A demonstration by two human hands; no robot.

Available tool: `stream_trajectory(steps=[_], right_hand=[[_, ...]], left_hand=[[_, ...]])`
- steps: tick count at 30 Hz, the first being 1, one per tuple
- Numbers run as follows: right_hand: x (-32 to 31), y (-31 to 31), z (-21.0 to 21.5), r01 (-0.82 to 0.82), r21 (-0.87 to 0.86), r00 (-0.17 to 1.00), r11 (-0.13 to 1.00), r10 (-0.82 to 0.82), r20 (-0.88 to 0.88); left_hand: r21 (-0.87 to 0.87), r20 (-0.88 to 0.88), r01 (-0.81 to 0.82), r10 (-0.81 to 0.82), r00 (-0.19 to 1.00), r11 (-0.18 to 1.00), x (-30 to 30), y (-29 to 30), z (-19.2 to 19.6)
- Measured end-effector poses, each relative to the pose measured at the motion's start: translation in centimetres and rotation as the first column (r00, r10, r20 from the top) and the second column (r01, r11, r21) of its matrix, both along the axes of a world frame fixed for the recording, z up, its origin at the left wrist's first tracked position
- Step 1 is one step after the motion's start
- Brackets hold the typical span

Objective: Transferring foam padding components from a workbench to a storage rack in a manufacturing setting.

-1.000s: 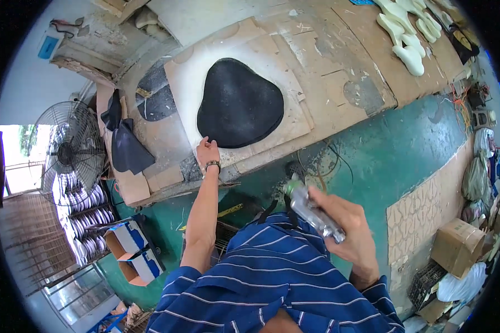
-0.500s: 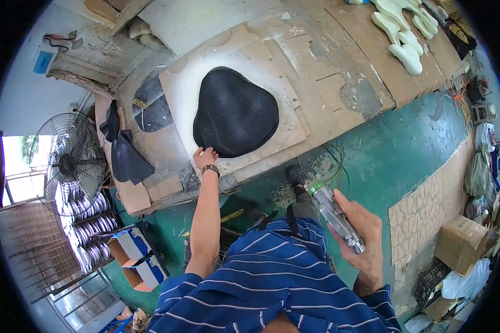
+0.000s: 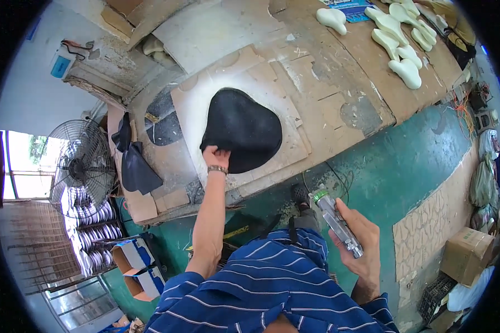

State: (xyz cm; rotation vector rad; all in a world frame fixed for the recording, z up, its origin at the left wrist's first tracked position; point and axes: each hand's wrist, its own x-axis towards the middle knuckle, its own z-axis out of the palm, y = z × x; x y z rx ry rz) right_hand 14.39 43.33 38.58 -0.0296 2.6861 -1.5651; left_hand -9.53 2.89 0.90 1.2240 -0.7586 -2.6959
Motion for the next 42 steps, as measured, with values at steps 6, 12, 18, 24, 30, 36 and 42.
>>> stream_trajectory(steps=[6,12,18,24,30,36,42], right_hand=[[0.0,-0.2,-2.2,-0.019,-0.026,0.997,0.999,0.017,-0.071],[-0.6,-1.0,-2.6,-0.175,-0.057,0.984,0.983,0.176,0.017],[-2.8,-3.5,-2.3,-0.475,-0.01,0.877,0.88,0.475,0.073],[-2.0,-7.4,-0.2,-0.802,0.067,0.593,0.594,0.775,0.217],[1.0,-14.7,2.0,-0.924,0.164,0.383,0.346,0.853,0.354],[9.3,-26.4,2.0,-0.978,0.165,0.192,0.124,0.844,0.5],[15.5,-38.8,-3.9,-0.978,0.182,0.001,-0.103,0.867,0.497]], left_hand=[[0.175,-0.46,-0.096,0.167,0.872,0.98,-9.9,1.0,15.6],[0.199,-0.779,-0.101,0.219,0.587,0.975,-4.6,-3.3,27.5],[0.266,-0.815,-0.267,0.364,0.45,0.926,12.7,-7.1,29.2],[0.341,-0.589,-0.585,0.653,0.477,0.736,35.4,-3.5,27.9],[0.398,-0.356,-0.857,0.916,0.183,0.326,53.2,1.1,22.4],[0.257,-0.209,-0.958,0.961,-0.184,-0.127,71.1,-1.0,15.9],[0.06,-0.255,-0.902,0.867,-0.427,-0.427,87.5,-9.2,5.4]])
